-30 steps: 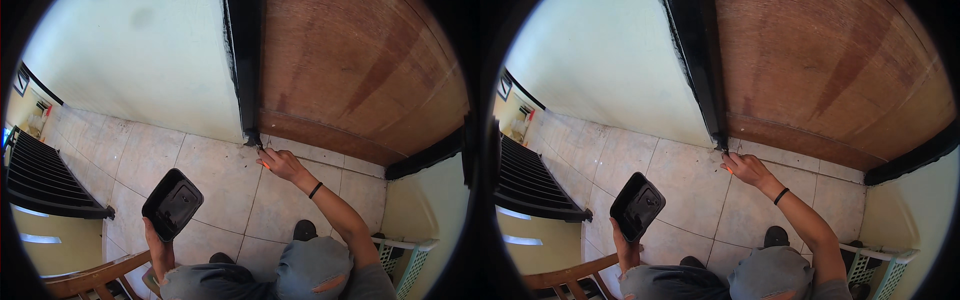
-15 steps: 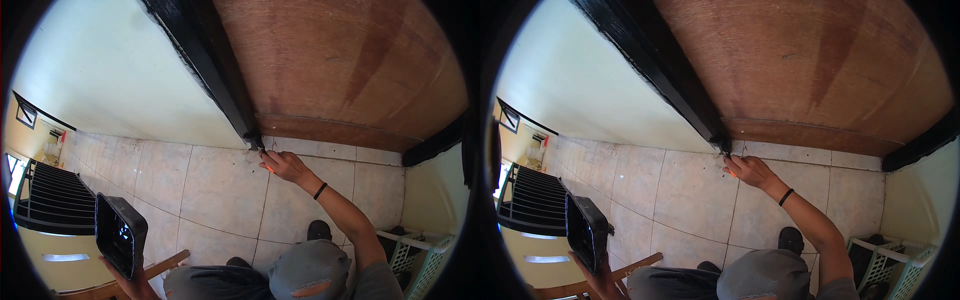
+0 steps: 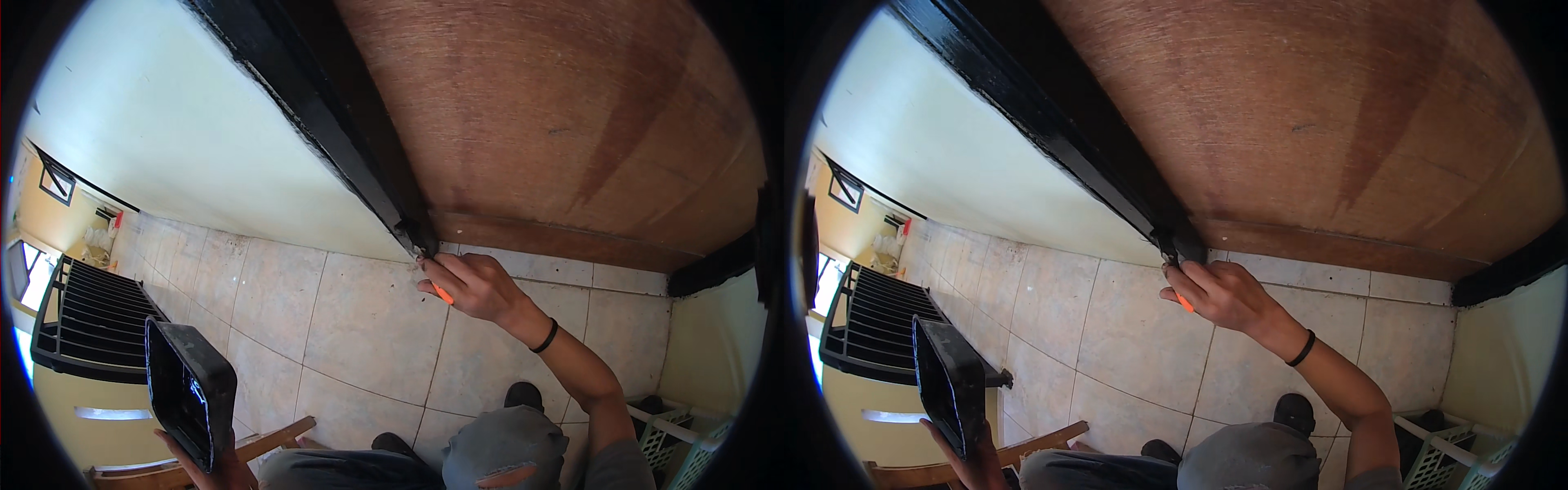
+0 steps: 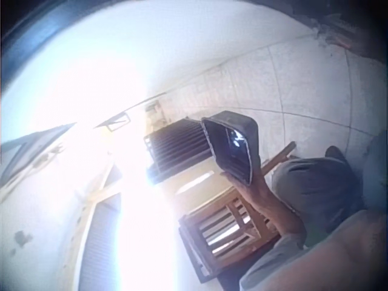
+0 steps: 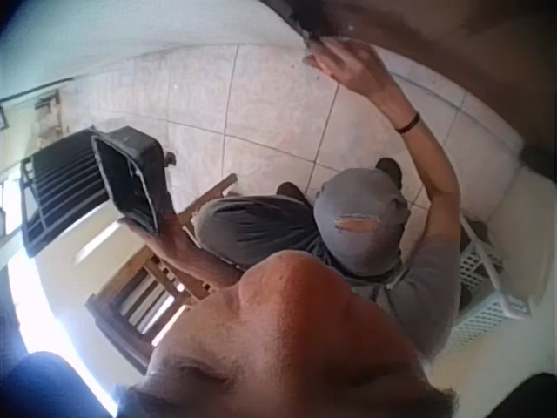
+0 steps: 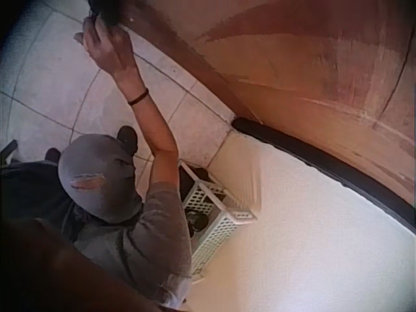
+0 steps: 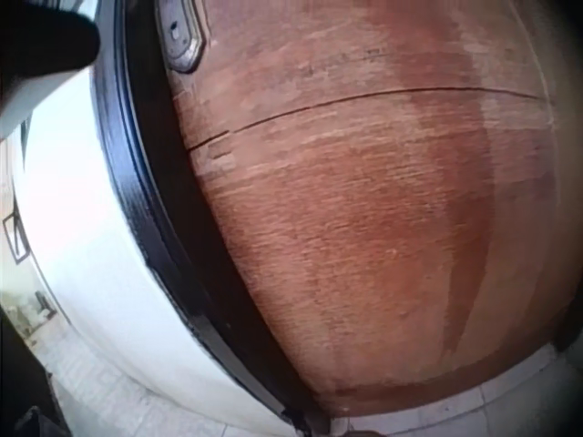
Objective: The person paints window and door frames using a brush and black paint, mixes paint in a small container, and opens a paint can.
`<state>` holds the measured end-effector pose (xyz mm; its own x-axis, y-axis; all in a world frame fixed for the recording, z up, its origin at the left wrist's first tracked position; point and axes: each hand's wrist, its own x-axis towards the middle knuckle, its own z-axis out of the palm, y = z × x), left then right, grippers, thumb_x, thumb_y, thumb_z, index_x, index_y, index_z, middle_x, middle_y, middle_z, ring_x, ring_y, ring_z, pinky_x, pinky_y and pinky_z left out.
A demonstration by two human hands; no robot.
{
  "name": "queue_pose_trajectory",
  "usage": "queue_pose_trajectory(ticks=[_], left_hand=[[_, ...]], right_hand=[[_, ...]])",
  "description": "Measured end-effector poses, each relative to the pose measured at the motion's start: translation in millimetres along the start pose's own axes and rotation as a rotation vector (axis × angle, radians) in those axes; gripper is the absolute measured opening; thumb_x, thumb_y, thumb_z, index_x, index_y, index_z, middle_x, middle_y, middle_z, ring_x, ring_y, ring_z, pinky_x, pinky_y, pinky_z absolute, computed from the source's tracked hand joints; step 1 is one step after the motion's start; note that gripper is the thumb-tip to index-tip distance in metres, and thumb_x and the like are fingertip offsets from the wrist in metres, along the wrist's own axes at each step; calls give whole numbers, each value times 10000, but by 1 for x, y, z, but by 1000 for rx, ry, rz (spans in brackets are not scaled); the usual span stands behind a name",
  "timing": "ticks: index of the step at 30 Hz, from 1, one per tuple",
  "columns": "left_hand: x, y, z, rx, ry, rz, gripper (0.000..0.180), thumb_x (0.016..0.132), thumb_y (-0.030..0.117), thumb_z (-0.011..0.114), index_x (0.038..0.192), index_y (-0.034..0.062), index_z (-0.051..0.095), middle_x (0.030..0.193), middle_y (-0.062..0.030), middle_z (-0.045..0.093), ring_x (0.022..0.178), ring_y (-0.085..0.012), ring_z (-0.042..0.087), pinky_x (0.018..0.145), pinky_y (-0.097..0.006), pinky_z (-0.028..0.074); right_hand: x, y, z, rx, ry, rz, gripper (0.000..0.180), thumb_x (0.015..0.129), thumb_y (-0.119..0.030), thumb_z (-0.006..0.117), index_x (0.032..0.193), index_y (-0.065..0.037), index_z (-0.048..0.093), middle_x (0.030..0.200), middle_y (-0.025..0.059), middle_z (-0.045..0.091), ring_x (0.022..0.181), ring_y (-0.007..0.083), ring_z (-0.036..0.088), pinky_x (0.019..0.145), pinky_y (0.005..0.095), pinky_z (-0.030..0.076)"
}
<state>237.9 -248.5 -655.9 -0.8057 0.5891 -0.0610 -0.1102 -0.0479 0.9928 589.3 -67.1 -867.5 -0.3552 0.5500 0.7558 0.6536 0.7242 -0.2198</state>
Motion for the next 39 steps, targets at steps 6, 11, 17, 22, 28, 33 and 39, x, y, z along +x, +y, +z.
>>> queue_pose_trajectory(ticks=[6, 11, 17, 22, 28, 33, 39], left_hand=[[18, -1, -17, -184, -147, -20, 670, 1095, 564, 519, 1571, 93, 507, 1486, -125, 642, 1320, -328, 630, 1147, -534, 511], [18, -11, -28, -63, -104, -57, 652, 1104, 558, 502, 1548, 81, 522, 1445, -115, 667, 1285, -321, 656, 1087, -518, 565], [40, -31, -55, -147, -236, -30, 669, 1119, 569, 457, 1590, 94, 448, 1534, -134, 560, 1343, -318, 609, 1109, -481, 534], [44, -38, -46, -258, -232, -164, 730, 1104, 472, 573, 1667, 79, 325, 1664, -173, 394, 1489, -333, 470, 1130, -469, 513], [52, -64, -33, -127, -375, -103, 676, 1128, 521, 497, 1565, 8, 440, 1526, -143, 559, 1359, -252, 602, 1093, -385, 537], [35, -64, -6, -199, -336, -198, 631, 1138, 438, 530, 1562, -18, 431, 1535, -142, 554, 1361, -232, 590, 1133, -365, 495], [26, -51, -2, -177, -448, -155, 634, 1142, 460, 510, 1568, -3, 429, 1473, -119, 589, 1332, -216, 596, 1117, -348, 491]], right_hand=[[44, -17, -38, -55, 357, -213, 328, 922, -251, 846, 1111, -1, 751, 1035, 86, 659, 600, 139, 608, 579, 263, 575], [-44, -9, 26, -169, -35, -58, 333, 923, -242, 837, 1137, -6, 739, 998, 91, 671, 581, 163, 628, 559, 291, 566], [-75, -7, 54, -124, -293, 72, 330, 923, -254, 830, 1132, -21, 726, 912, 61, 626, 587, 204, 647, 549, 331, 560], [20, -35, -5, -172, -162, -72, 327, 914, -223, 840, 1130, -5, 728, 960, 77, 667, 618, 212, 669, 560, 323, 568], [142, -74, -106, -403, 168, -295, 356, 902, -214, 862, 1120, 32, 724, 1023, 123, 697, 689, 189, 695, 579, 302, 567], [127, -69, -79, -504, 29, -331, 388, 907, -214, 860, 1177, 32, 730, 985, 108, 664, 658, 177, 662, 568, 291, 557], [45, -68, -45, -401, -354, -150, 323, 928, -227, 833, 1150, -19, 724, 972, 88, 677, 631, 203, 676, 562, 310, 564]])
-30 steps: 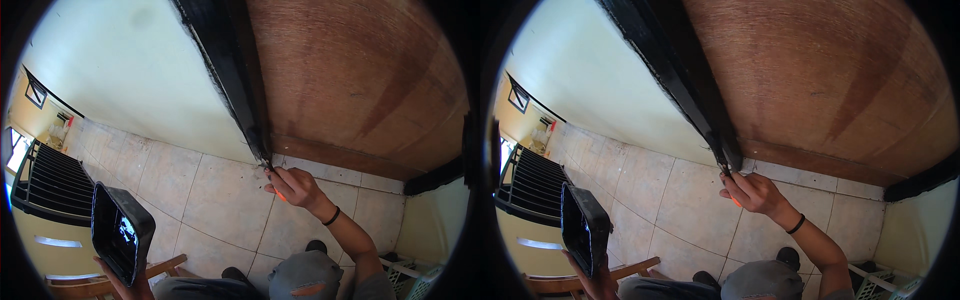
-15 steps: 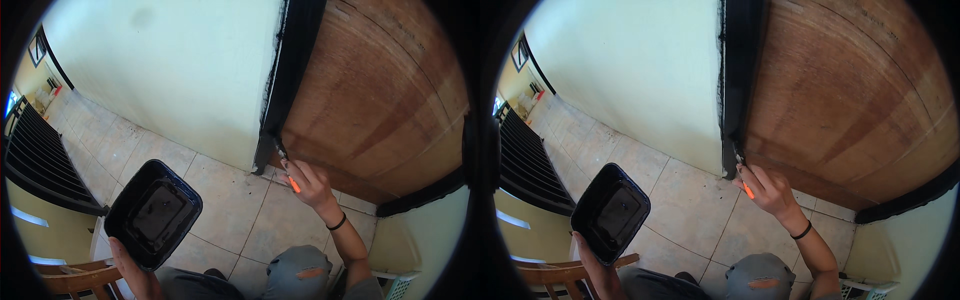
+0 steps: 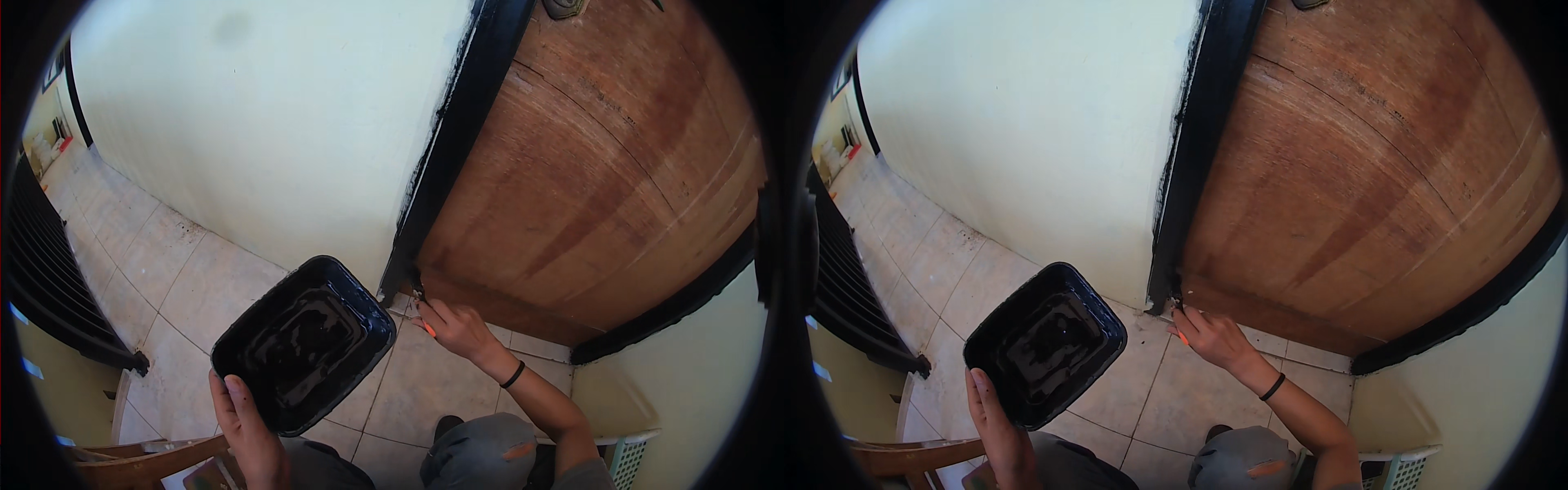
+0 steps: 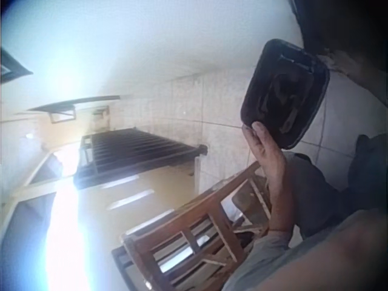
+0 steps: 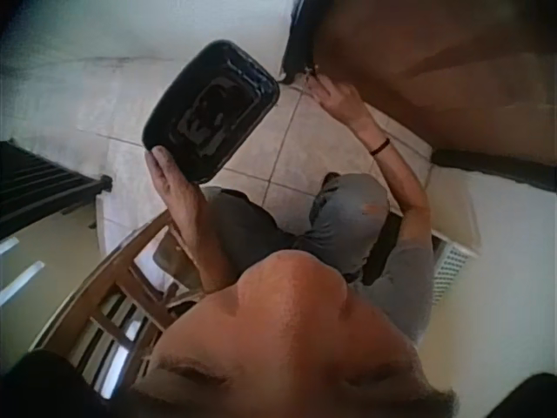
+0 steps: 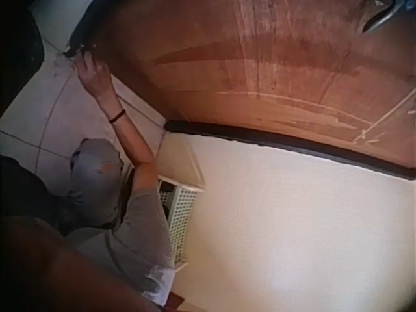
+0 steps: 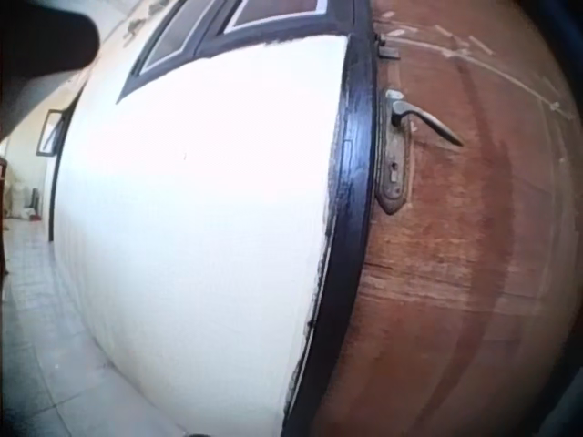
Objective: The person paints window and door frames using a brush and black paint, mixes paint in a small container, and opens a paint can.
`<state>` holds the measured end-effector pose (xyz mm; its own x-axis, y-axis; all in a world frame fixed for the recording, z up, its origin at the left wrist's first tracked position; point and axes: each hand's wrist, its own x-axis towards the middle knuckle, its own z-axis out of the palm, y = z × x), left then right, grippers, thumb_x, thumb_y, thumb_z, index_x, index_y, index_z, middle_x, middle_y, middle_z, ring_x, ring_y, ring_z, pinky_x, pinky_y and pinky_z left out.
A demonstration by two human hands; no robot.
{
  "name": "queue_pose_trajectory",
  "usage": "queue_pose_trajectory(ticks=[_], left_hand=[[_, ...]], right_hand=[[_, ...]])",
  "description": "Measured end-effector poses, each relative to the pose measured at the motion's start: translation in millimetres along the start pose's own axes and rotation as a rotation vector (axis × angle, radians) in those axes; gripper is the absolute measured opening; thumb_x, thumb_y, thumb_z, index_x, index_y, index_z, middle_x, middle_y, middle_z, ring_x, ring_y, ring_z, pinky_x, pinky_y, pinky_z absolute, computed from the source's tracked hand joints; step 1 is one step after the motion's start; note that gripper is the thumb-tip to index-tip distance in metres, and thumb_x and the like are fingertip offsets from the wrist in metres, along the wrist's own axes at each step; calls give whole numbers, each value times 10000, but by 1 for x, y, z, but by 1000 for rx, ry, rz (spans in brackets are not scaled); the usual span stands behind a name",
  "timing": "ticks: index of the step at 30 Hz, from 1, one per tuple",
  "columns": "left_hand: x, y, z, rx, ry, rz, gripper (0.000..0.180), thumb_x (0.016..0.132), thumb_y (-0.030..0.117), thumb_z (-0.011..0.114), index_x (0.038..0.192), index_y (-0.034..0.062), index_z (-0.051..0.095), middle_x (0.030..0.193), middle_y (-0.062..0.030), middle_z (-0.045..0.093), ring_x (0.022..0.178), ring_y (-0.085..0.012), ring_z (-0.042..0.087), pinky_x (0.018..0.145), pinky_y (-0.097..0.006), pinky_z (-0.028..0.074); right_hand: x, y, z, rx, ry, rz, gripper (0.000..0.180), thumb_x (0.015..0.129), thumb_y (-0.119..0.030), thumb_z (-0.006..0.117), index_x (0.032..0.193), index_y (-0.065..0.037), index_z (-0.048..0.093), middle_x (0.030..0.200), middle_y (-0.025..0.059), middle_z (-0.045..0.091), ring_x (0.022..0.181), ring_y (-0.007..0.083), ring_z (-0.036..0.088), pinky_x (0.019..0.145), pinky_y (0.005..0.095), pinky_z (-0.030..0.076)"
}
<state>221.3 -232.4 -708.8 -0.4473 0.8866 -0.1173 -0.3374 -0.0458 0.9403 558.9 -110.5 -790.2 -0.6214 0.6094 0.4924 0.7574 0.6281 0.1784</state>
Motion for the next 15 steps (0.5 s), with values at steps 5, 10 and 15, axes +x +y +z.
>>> queue_pose_trajectory(ticks=[5, 10, 15], left_hand=[[-2, 0, -1, -10, 78, 7, 572, 1148, 466, 492, 1505, 20, 481, 1392, -112, 626, 1248, -191, 638, 1068, -327, 517], [3, -1, 1, -26, 58, 63, 562, 1142, 484, 497, 1472, 29, 490, 1359, -111, 638, 1211, -192, 658, 1047, -314, 530], [2, 2, 13, -87, 97, 23, 398, 1171, 344, 486, 1426, 38, 492, 1311, -102, 637, 1206, -149, 613, 1058, -289, 475]], right_hand=[[23, 17, -36, 300, 132, 147, 279, 931, -193, 832, 1126, -33, 713, 962, 87, 705, 652, 259, 698, 551, 334, 564], [111, 56, -142, 138, 227, -19, 311, 918, -192, 848, 1136, -21, 708, 989, 86, 727, 689, 217, 723, 565, 324, 571], [172, 80, -233, -210, 523, -237, 340, 912, -179, 851, 1171, -7, 713, 1046, 96, 746, 713, 187, 726, 573, 299, 576]])
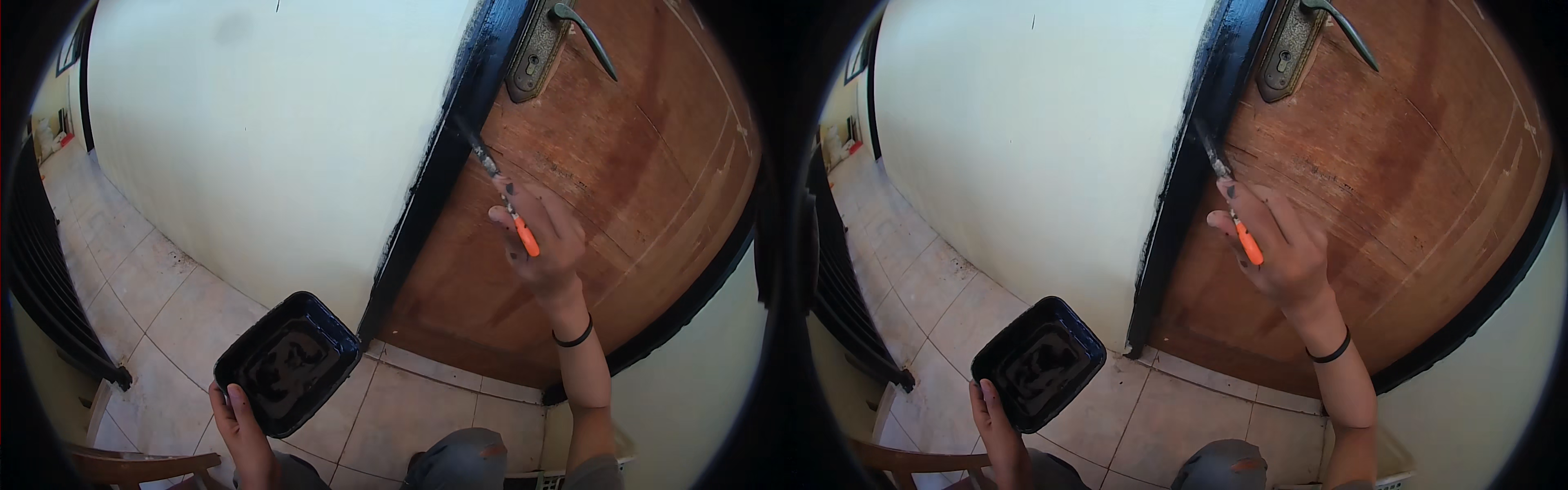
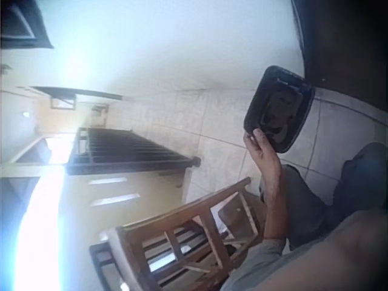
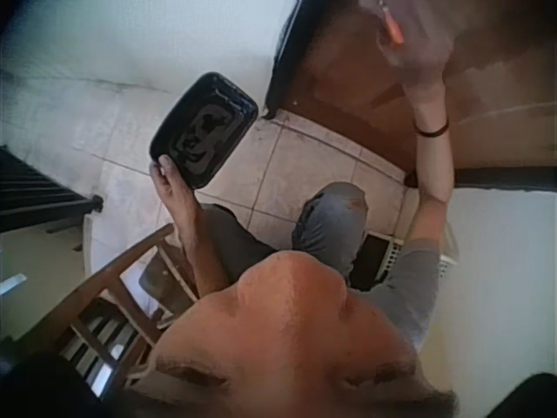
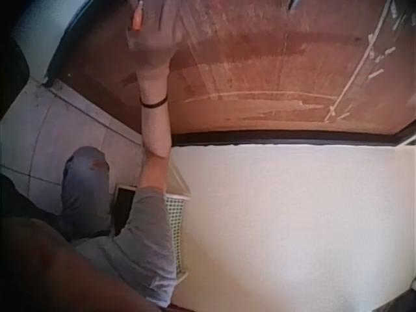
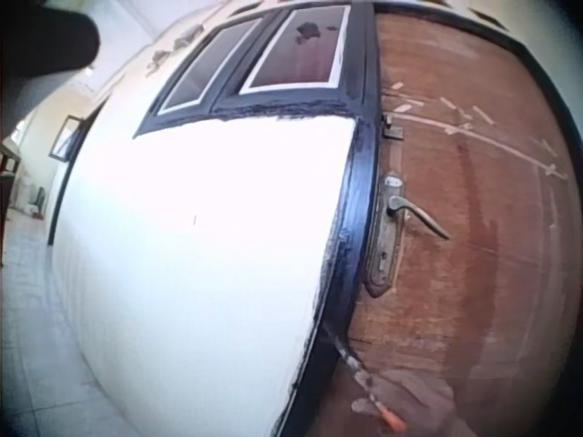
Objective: The person paints window and door frames using a brush and black paint, mixes paint in a small container, and opens a paint can.
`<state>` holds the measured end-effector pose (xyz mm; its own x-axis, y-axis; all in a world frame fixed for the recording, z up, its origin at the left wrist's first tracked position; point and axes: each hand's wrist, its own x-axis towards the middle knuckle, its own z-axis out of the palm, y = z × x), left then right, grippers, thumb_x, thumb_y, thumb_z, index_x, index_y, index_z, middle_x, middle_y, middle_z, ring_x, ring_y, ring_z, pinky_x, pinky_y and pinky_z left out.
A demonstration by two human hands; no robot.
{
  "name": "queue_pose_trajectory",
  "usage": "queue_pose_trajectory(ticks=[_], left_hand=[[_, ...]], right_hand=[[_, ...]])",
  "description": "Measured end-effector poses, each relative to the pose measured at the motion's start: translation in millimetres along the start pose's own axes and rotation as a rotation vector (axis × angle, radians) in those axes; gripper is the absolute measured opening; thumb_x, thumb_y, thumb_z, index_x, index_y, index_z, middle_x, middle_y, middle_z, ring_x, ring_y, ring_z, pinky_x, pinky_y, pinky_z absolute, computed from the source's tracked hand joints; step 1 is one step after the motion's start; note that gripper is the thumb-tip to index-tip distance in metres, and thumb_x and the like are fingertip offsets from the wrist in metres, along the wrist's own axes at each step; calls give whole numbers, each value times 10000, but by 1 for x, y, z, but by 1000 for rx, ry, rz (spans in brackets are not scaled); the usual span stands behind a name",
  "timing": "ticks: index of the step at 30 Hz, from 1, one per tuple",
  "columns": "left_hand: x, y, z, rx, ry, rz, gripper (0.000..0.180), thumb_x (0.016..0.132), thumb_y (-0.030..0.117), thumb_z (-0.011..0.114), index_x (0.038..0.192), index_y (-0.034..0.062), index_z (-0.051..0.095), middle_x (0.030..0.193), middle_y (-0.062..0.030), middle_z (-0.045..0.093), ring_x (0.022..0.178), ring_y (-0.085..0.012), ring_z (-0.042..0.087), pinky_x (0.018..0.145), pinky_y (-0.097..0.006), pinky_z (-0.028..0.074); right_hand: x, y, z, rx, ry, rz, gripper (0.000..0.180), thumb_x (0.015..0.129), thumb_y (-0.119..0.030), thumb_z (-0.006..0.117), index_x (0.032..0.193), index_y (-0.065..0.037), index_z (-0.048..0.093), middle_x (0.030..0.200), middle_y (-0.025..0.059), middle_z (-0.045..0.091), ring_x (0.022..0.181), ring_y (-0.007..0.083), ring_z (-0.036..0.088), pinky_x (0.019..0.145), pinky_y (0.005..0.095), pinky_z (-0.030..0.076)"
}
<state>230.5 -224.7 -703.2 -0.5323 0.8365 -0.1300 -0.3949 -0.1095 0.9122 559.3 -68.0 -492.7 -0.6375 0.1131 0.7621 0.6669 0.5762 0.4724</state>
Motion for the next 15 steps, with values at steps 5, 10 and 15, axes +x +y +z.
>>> queue_pose_trajectory(ticks=[5, 10, 15], left_hand=[[13, -18, 1, -22, -56, 19, 382, 1163, 330, 510, 1405, 35, 493, 1253, -97, 655, 1154, -137, 616, 1006, -273, 480], [25, -36, 18, -72, -114, 27, 348, 1160, 317, 522, 1363, 36, 495, 1199, -88, 661, 1101, -119, 609, 960, -259, 479], [29, -51, 35, -100, -181, 3, 350, 1158, 306, 530, 1354, 21, 478, 1183, -102, 658, 1081, -122, 613, 930, -266, 497]], right_hand=[[0, -8, 7, -261, -15, -72, 327, 937, -206, 829, 1159, 11, 727, 967, 76, 688, 658, 150, 655, 517, 289, 514], [-52, -64, 21, -58, -389, -129, 316, 933, -219, 833, 1119, 13, 725, 873, 52, 614, 618, 157, 626, 516, 291, 513], [8, -21, 1, 133, -215, 97, 227, 957, -162, 805, 1110, -14, 726, 926, 93, 701, 678, 214, 698, 563, 319, 567]])
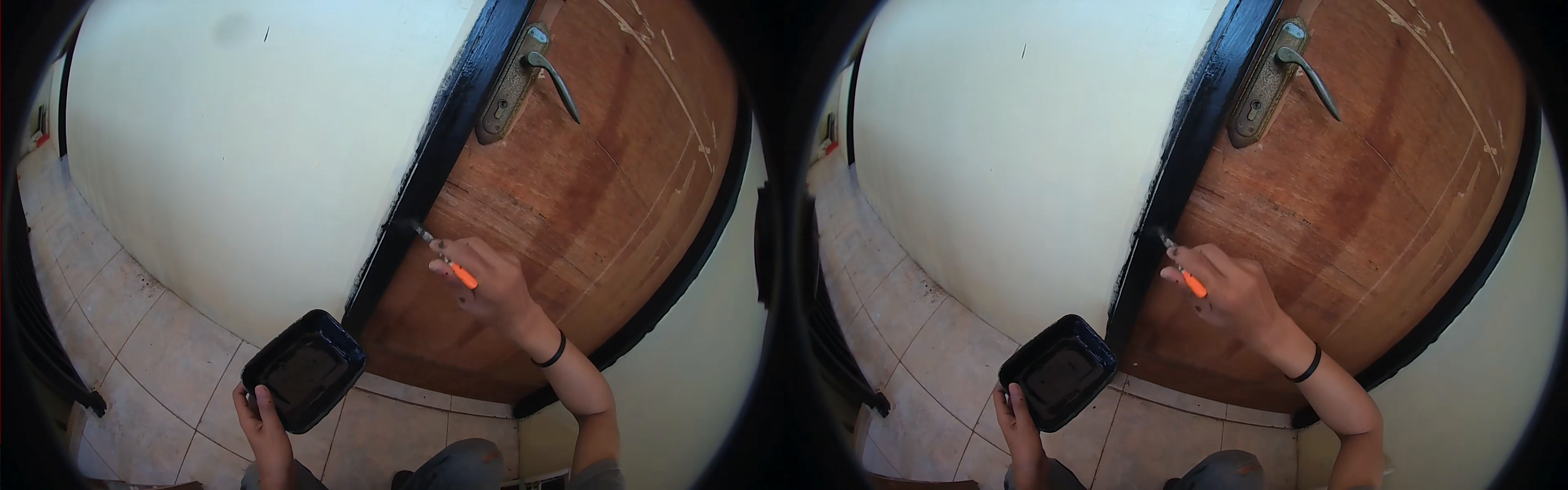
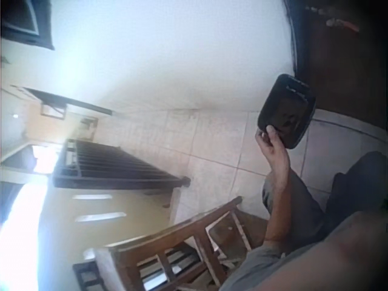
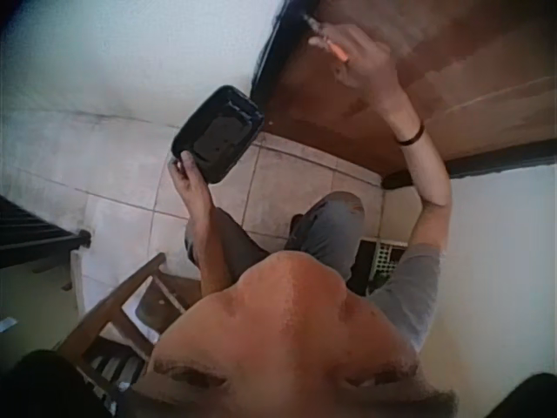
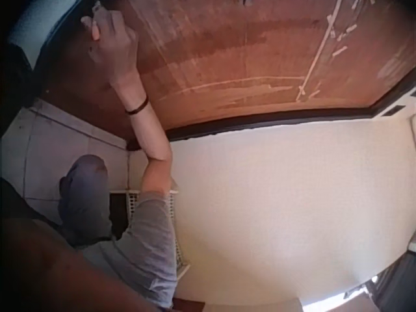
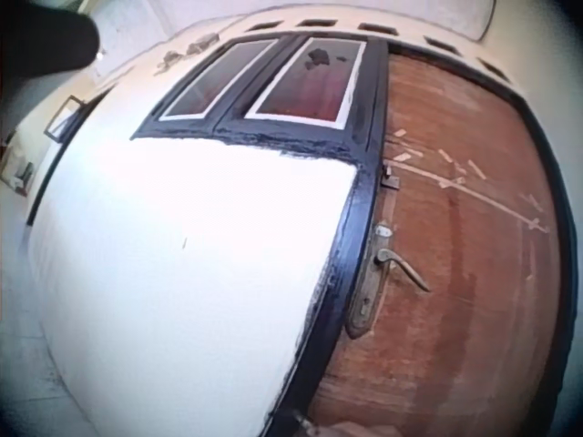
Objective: The person paints window and door frames using a brush and black paint, mixes paint in a small container, and opens a paint can.
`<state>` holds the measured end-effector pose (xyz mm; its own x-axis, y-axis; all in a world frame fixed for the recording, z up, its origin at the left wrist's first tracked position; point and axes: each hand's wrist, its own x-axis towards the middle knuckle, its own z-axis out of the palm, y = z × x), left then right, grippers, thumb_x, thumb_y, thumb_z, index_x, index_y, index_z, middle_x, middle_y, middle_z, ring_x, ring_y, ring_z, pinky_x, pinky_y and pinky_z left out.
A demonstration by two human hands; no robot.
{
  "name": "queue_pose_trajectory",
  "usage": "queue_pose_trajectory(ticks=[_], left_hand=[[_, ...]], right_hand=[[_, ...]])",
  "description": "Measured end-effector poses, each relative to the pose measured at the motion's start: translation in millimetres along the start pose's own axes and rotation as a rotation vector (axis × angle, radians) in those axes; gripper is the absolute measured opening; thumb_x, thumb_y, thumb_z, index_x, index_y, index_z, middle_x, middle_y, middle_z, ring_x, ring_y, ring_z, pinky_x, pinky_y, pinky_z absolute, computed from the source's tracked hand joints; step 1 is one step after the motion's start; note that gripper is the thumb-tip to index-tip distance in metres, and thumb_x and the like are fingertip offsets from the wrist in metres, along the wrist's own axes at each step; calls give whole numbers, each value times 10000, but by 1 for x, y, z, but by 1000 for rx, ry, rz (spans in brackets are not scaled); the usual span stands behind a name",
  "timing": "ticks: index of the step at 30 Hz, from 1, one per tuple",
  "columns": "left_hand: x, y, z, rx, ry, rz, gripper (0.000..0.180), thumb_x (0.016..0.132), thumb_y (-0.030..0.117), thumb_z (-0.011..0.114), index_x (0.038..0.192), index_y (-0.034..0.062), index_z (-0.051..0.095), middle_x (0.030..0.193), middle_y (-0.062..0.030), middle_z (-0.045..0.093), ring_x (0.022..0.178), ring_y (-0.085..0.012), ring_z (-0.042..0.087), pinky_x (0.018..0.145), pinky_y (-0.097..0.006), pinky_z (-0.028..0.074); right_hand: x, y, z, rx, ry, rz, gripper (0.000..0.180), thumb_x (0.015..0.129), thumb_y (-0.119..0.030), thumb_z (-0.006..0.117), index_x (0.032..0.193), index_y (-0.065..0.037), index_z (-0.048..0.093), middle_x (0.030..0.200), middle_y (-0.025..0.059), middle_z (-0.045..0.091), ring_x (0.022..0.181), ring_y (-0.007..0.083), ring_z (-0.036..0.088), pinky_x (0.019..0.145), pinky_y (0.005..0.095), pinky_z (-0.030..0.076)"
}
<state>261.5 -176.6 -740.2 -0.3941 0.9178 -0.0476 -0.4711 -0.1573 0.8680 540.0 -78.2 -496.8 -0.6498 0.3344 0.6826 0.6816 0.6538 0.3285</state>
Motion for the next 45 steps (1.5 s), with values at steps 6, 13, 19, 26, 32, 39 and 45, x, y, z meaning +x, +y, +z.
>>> queue_pose_trajectory(ticks=[6, 13, 19, 26, 32, 39, 45], left_hand=[[6, -16, 13, -43, -16, -11, 384, 1144, 308, 563, 1360, 1, 479, 1169, -121, 663, 1048, -139, 632, 893, -272, 519], [8, 8, -1, 105, 9, -36, 415, 1136, 306, 583, 1406, 4, 492, 1169, -120, 663, 1039, -134, 631, 902, -273, 522], [-3, 60, -29, 151, 76, -18, 395, 1150, 334, 546, 1389, 20, 538, 1236, -92, 666, 1142, -113, 608, 1016, -269, 480], [12, 34, -112, 334, 110, -3, 484, 1166, 367, 497, 1485, 4, 504, 1332, -77, 647, 1217, -126, 601, 1075, -276, 467], [1, -79, -130, 273, -10, -71, 391, 1154, 286, 543, 1437, 18, 520, 1251, -68, 663, 1113, -90, 602, 979, -249, 494], [-20, -162, -125, 330, -106, -176, 496, 1119, 310, 612, 1500, 22, 475, 1261, -109, 677, 1112, -132, 641, 966, -266, 518], [-28, -175, -109, 315, -146, -215, 531, 1119, 304, 608, 1526, 5, 444, 1289, -128, 675, 1130, -147, 657, 972, -296, 543]], right_hand=[[75, 36, -76, -110, 257, 7, 148, 1010, -130, 750, 1081, -1, 754, 983, 128, 775, 740, 210, 742, 628, 292, 573], [13, -48, -59, 140, 255, 178, 318, 1115, -189, 590, 1136, 105, 710, 1029, 202, 782, 674, 186, 756, 661, 254, 583], [-52, -68, -39, 284, 87, 423, 501, 1174, -301, 432, 1179, 141, 668, 1128, 255, 759, 693, 240, 781, 720, 286, 600], [-45, -88, 14, 664, -55, 641, 488, 1176, -301, 434, 1219, 130, 659, 1011, 228, 771, 699, 213, 767, 710, 287, 610], [-94, -147, 113, 1033, -357, 627, 272, 1100, -150, 594, 1105, 93, 717, 912, 153, 754, 697, 162, 744, 618, 248, 580], [-169, -173, 158, 965, -475, 870, 155, 1038, -119, 704, 1021, 29, 748, 759, 85, 727, 642, 144, 721, 590, 264, 536], [-212, -188, 178, 764, -460, 738, 145, 985, -147, 775, 984, -10, 726, 794, 129, 734, 617, 290, 699, 572, 333, 538]])
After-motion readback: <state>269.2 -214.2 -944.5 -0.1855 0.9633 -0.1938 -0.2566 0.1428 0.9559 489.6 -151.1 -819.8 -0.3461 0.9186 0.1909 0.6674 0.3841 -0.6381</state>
